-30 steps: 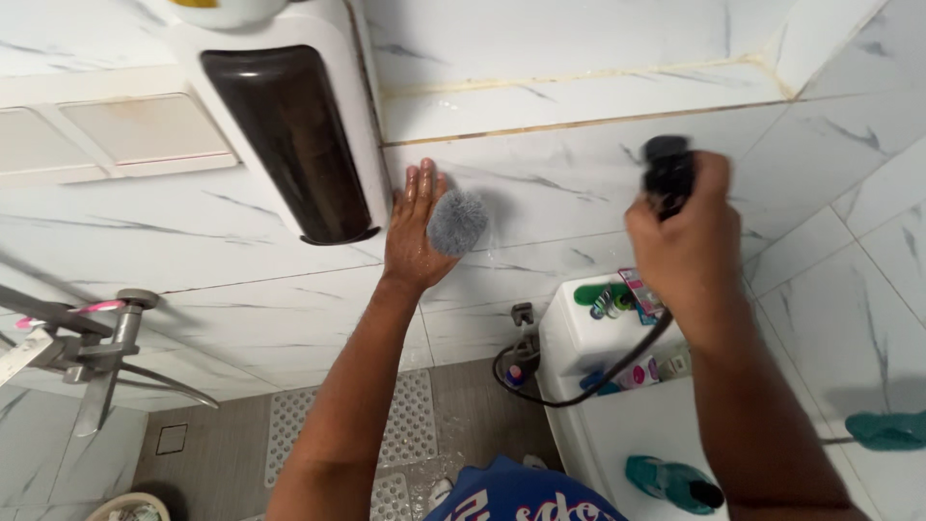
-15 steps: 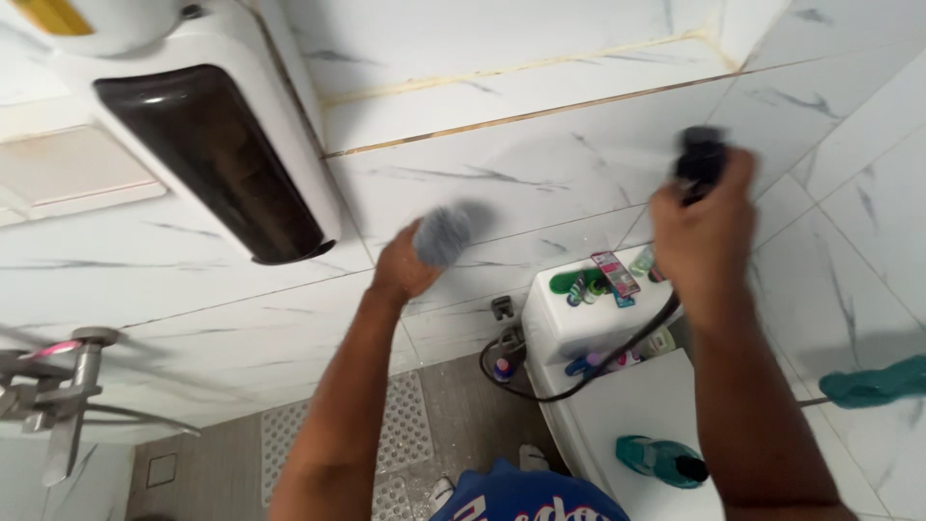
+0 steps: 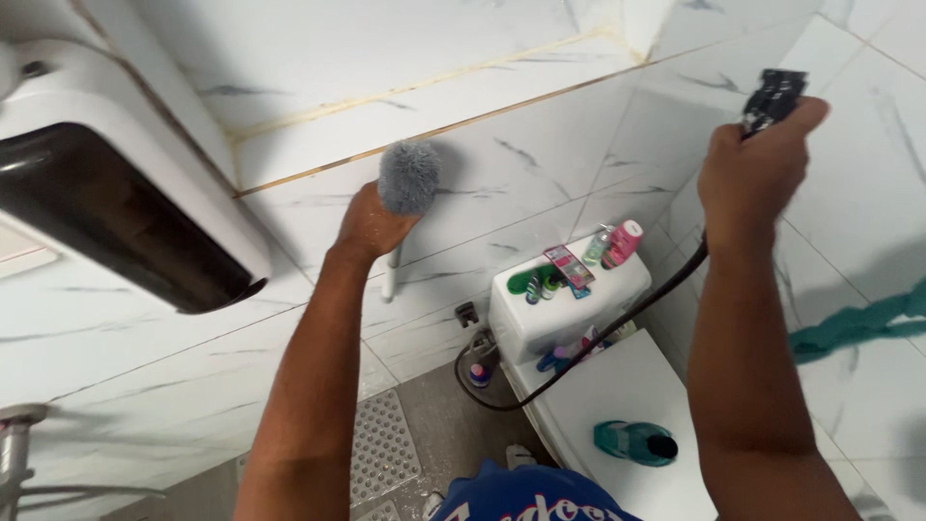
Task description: The person scrubs the grout lines in a shower niche with a brush, rinses the niche and several toiletry bottles using a handheld bidet sprayer, and then returns the bottles to the niche shelf one at a time.
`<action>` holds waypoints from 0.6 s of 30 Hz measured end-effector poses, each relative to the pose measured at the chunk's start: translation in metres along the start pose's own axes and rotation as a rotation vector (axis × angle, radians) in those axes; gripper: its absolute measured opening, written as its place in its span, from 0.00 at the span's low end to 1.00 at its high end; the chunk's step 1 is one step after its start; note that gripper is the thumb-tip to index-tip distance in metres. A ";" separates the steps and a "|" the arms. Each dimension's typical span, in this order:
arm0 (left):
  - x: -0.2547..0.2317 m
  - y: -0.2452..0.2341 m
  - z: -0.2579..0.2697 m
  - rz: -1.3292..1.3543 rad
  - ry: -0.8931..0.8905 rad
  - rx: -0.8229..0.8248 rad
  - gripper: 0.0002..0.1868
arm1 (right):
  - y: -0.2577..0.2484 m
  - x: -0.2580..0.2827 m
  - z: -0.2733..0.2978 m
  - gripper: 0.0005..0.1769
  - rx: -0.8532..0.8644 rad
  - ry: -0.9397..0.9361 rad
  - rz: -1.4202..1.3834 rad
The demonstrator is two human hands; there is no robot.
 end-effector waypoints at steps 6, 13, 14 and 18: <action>0.004 0.004 0.002 0.061 0.034 -0.056 0.20 | 0.003 0.013 0.023 0.24 0.245 -0.004 0.147; -0.003 -0.011 0.019 -0.040 0.104 -0.189 0.19 | 0.000 0.041 0.036 0.21 0.311 -0.031 0.015; -0.006 -0.016 0.021 -0.041 0.092 -0.237 0.20 | 0.000 0.050 0.040 0.20 0.287 -0.073 -0.026; -0.009 -0.037 0.032 -0.015 -0.005 -0.367 0.19 | -0.011 0.098 0.048 0.19 0.322 -0.129 -0.201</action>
Point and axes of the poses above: each hand's wrist, its own z-axis away from the middle knuckle, its own y-axis out of the palm, x = y × z, the point moved 1 cm from there along -z, towards the middle knuckle, and after that the axes turned 8 degrees about y, right-handed, at the moved point
